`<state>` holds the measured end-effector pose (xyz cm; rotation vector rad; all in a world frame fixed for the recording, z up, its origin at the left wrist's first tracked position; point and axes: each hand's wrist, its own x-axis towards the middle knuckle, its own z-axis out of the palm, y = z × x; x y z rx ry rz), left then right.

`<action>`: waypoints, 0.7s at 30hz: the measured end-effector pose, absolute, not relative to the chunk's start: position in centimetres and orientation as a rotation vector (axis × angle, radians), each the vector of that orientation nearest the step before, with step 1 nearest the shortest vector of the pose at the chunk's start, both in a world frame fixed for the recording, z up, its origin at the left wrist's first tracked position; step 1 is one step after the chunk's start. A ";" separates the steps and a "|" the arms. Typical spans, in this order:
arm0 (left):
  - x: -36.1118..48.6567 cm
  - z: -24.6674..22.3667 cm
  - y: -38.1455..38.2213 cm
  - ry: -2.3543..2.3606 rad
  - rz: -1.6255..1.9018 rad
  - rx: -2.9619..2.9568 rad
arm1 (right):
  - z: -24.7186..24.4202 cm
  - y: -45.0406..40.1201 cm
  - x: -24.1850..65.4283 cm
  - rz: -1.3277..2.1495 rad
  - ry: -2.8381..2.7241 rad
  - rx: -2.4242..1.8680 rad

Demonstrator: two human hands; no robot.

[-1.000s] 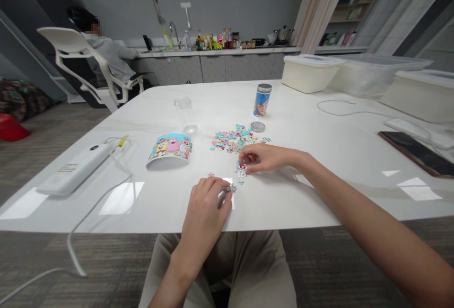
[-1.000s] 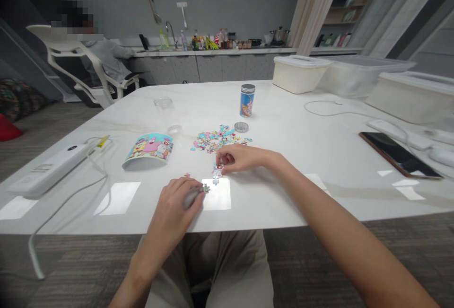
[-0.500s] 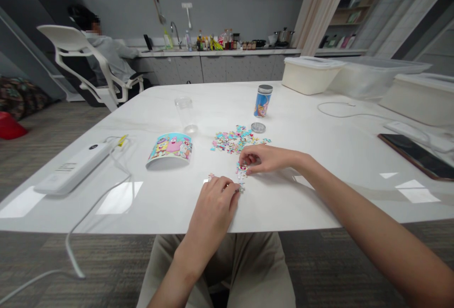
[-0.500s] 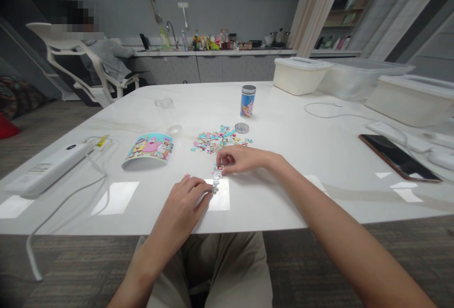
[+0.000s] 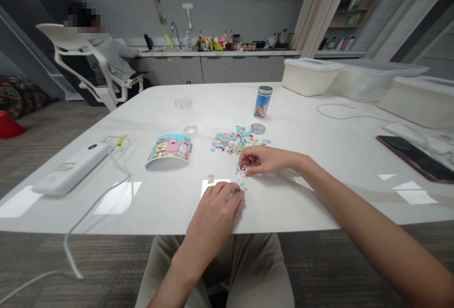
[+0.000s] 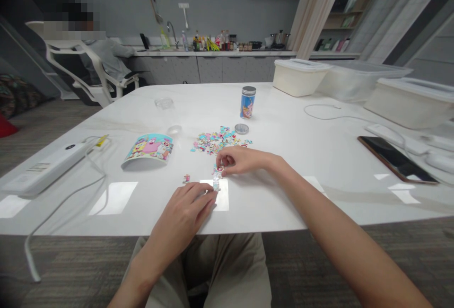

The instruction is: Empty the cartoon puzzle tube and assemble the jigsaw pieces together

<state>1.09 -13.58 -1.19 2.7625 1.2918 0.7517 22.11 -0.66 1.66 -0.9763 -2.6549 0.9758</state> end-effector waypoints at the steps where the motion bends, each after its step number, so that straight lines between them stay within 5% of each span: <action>1: 1.1 -1.1 -13.6 1.293 0.729 2.768 | 1.6 -0.7 22.1 0.975 -2.655 -0.977; 21: 1.2 -1.1 -13.5 1.288 0.698 2.824 | 1.6 -0.7 22.1 0.958 -2.658 -0.970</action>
